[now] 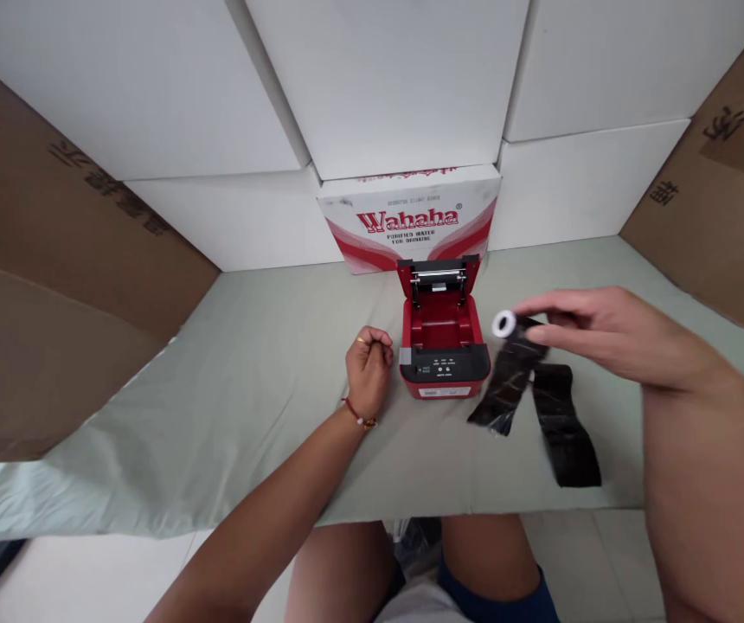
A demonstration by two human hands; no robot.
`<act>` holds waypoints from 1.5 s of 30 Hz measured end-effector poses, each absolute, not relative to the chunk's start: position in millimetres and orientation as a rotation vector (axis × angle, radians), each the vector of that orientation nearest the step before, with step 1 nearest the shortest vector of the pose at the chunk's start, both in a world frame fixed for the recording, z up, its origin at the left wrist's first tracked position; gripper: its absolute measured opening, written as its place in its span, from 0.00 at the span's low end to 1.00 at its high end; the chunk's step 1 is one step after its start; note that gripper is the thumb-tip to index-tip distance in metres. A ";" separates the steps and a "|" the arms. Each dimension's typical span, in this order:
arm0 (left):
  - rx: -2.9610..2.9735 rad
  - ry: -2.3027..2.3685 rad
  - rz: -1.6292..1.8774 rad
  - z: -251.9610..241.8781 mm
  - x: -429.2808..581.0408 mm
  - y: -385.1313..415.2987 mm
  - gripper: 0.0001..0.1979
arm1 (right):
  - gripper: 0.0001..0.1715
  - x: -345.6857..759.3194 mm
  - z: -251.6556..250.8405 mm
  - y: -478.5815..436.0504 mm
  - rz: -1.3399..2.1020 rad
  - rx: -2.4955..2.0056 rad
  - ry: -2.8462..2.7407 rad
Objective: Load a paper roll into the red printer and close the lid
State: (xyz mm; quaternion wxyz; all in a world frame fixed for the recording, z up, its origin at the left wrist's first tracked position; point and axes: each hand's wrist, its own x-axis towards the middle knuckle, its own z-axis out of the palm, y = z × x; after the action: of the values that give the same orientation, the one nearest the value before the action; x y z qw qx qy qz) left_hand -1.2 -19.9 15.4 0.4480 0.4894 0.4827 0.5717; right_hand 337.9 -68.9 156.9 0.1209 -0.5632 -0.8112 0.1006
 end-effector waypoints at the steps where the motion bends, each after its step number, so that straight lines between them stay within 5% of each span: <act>1: 1.318 1.213 1.466 17.4 -0.8 -23.3 0.06 | 0.24 328.7 158.6 -64.7 0.267 -1.647 -2.372; 10: 2.113 1.001 1.841 27.1 9.1 -55.0 0.11 | 0.22 197.6 135.9 -11.5 0.155 -1.827 -2.421; 19: 2.240 0.907 1.655 35.4 5.2 -60.9 0.24 | 0.22 194.7 129.2 10.3 0.167 -1.882 -2.516; 28: 2.597 0.946 1.580 42.2 6.5 -61.4 0.15 | 0.17 222.5 139.0 -17.7 0.693 -1.402 -2.099; 33: 2.639 0.792 1.582 43.3 7.4 -64.6 0.19 | 0.25 241.0 128.7 -14.7 0.354 -1.427 -1.521; 45: 2.710 0.776 1.609 45.8 9.5 -66.2 0.15 | 0.29 235.5 116.4 -27.4 0.340 -1.389 -1.729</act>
State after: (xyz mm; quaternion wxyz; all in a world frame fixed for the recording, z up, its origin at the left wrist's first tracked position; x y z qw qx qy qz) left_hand 9.5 -66.2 45.8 -0.0521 0.8337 0.2387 0.4952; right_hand 235.5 -27.4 116.4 0.4338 -0.5577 -0.6944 0.1365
